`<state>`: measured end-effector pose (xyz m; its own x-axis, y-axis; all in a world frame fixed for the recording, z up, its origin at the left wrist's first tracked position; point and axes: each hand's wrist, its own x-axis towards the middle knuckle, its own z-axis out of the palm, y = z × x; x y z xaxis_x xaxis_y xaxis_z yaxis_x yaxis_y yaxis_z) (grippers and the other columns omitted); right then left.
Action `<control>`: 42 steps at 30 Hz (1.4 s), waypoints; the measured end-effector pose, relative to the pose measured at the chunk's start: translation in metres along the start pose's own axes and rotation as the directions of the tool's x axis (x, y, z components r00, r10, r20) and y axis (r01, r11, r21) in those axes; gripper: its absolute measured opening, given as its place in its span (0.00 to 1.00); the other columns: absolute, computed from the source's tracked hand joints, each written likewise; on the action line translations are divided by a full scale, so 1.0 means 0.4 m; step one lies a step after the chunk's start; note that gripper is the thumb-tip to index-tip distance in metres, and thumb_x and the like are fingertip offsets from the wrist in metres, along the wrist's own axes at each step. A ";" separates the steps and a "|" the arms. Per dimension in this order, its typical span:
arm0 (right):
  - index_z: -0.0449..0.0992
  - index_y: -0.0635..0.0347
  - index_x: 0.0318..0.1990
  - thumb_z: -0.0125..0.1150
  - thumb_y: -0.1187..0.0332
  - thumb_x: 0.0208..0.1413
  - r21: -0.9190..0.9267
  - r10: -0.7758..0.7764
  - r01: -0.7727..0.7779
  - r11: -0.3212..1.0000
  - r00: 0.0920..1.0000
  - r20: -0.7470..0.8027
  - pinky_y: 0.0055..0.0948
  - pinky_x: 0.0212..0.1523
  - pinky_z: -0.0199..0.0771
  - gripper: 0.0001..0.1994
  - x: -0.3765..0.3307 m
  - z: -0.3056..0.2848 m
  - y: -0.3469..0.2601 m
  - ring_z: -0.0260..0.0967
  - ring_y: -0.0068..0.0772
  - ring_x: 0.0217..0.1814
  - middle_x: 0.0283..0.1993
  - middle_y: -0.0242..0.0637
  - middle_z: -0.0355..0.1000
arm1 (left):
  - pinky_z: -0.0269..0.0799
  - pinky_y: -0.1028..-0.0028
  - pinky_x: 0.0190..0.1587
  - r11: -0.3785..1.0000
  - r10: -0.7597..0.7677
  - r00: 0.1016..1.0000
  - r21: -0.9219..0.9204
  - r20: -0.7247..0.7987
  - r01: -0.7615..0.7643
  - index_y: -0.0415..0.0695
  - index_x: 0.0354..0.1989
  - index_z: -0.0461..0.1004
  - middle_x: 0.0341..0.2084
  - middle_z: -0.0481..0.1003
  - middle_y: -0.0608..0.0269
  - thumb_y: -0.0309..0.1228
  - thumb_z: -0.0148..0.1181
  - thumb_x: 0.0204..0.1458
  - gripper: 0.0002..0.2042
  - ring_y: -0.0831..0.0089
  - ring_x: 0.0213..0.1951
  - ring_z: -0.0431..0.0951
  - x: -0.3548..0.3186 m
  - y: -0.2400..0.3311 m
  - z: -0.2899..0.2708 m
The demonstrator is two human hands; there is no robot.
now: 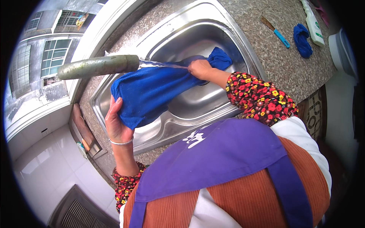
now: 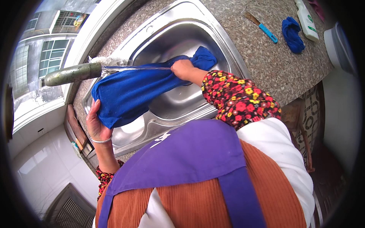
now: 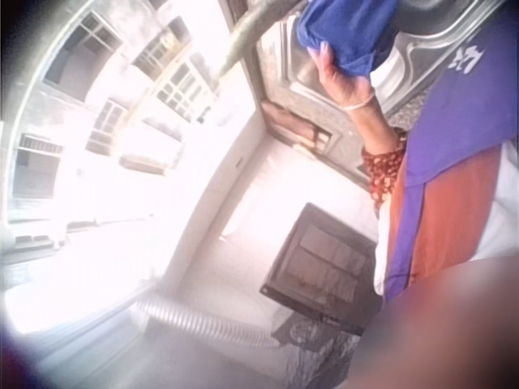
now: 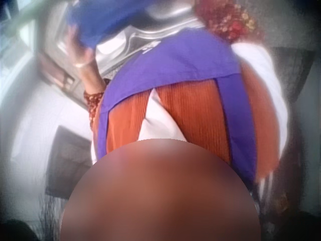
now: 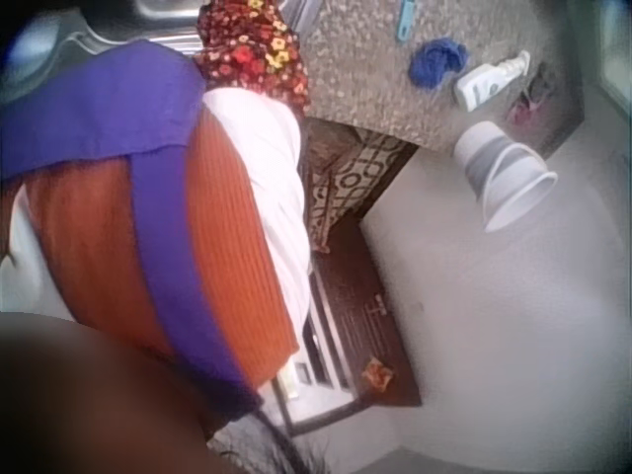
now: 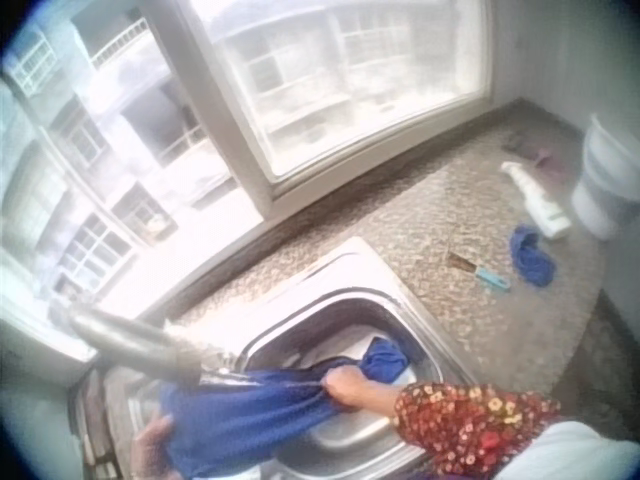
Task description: The person wipes the window sill and glass with a blue cloth, then rinses and wrings the cloth under running water. They spray the window with a cleaning solution and continue wiping the glass.
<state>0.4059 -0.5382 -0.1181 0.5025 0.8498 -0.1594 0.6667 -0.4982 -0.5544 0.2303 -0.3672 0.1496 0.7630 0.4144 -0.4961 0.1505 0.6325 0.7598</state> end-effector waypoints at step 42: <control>0.70 0.57 0.33 0.55 0.64 0.51 0.941 0.621 -0.293 0.167 0.773 0.130 0.22 0.28 0.65 0.08 -0.079 -0.271 -0.035 0.63 0.20 0.26 0.26 0.29 0.68 | 0.68 0.66 0.49 0.846 -0.347 0.827 -0.234 0.442 0.480 0.39 0.57 0.59 0.50 0.68 0.53 0.64 0.38 0.47 0.40 0.63 0.48 0.71 0.181 -0.377 0.044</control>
<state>0.4405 -0.5767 -0.0170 0.7308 0.3697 -0.5739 -0.5539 -0.1702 -0.8150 0.2738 -0.4440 0.0065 0.8567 -0.1664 -0.4883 0.3467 0.8866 0.3062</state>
